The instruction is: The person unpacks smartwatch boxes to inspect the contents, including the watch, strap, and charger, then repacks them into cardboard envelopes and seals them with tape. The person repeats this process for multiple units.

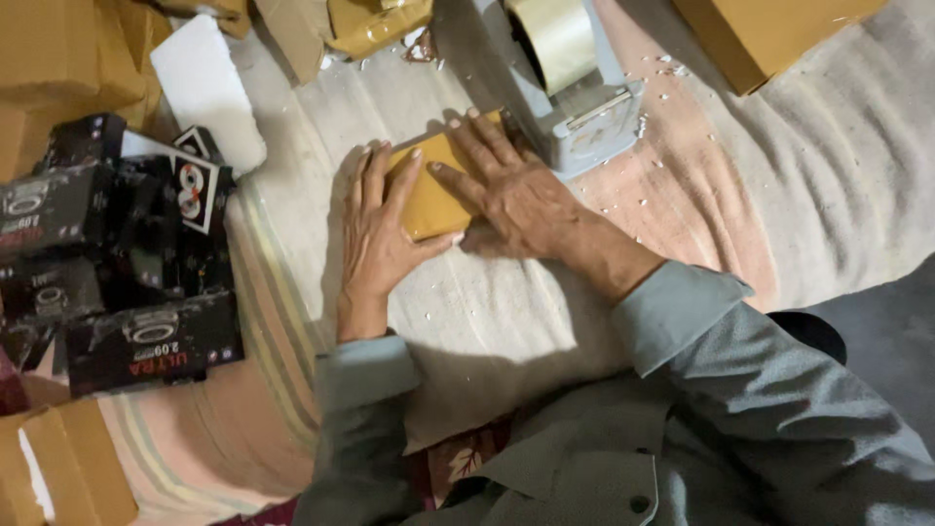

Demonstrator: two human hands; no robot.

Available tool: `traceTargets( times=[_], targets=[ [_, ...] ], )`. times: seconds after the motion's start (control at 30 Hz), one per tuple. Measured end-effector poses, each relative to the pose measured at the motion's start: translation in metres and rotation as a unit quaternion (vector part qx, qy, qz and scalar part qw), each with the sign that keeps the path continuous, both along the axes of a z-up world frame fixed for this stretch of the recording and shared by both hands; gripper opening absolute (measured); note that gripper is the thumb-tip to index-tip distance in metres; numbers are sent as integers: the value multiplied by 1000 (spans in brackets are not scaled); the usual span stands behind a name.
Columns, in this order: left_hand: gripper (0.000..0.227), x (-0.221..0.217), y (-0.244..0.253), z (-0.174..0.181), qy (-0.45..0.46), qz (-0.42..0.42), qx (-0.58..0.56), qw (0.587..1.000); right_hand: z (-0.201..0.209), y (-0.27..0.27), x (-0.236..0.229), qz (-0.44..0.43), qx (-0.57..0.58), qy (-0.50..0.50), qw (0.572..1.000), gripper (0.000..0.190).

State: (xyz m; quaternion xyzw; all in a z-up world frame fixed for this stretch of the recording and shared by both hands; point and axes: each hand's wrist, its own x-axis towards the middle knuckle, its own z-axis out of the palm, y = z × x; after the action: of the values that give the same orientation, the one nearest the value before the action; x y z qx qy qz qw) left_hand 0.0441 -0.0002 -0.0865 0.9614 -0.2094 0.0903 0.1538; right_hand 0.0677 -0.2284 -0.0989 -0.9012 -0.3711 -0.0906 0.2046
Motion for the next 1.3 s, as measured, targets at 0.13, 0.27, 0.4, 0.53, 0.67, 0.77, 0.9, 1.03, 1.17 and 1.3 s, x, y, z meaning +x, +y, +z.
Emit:
traceTargets(
  times=[0.13, 0.27, 0.4, 0.53, 0.67, 0.77, 0.9, 1.03, 1.17, 1.3],
  targets=[
    [95, 8, 4, 6, -32, -17, 6, 999, 0, -3, 3, 6, -9, -137, 991, 83],
    [68, -5, 17, 22, -57, -9, -17, 998, 15, -11, 7, 23, 18, -176, 984, 55],
    [50, -23, 32, 40, -93, 19, -57, 994, 35, -9, 9, -8, 43, -82, 996, 60],
    [41, -21, 23, 28, -105, 152, -96, 978, 33, 13, 9, -90, 65, 19, 994, 45],
    [44, -9, -10, -3, -30, 236, -5, 971, 16, 55, 4, -157, -91, -66, 981, 46],
    [45, -16, -21, -21, 8, 243, -2, 970, -3, 71, -8, -147, -109, -63, 981, 50],
    [51, -27, -10, -22, -23, 198, 0, 980, -6, 59, -10, -117, -45, -41, 991, 70],
    [66, -62, 6, -16, 18, 187, -112, 976, -5, 20, -45, -132, 81, 33, 987, 78],
    [81, -65, -2, -10, 15, 209, -218, 953, -3, 23, -53, -144, 194, -34, 970, 80],
    [75, -37, -10, -21, -35, 247, -289, 924, -11, 37, -2, -166, 125, 107, 972, 60]
  ],
)
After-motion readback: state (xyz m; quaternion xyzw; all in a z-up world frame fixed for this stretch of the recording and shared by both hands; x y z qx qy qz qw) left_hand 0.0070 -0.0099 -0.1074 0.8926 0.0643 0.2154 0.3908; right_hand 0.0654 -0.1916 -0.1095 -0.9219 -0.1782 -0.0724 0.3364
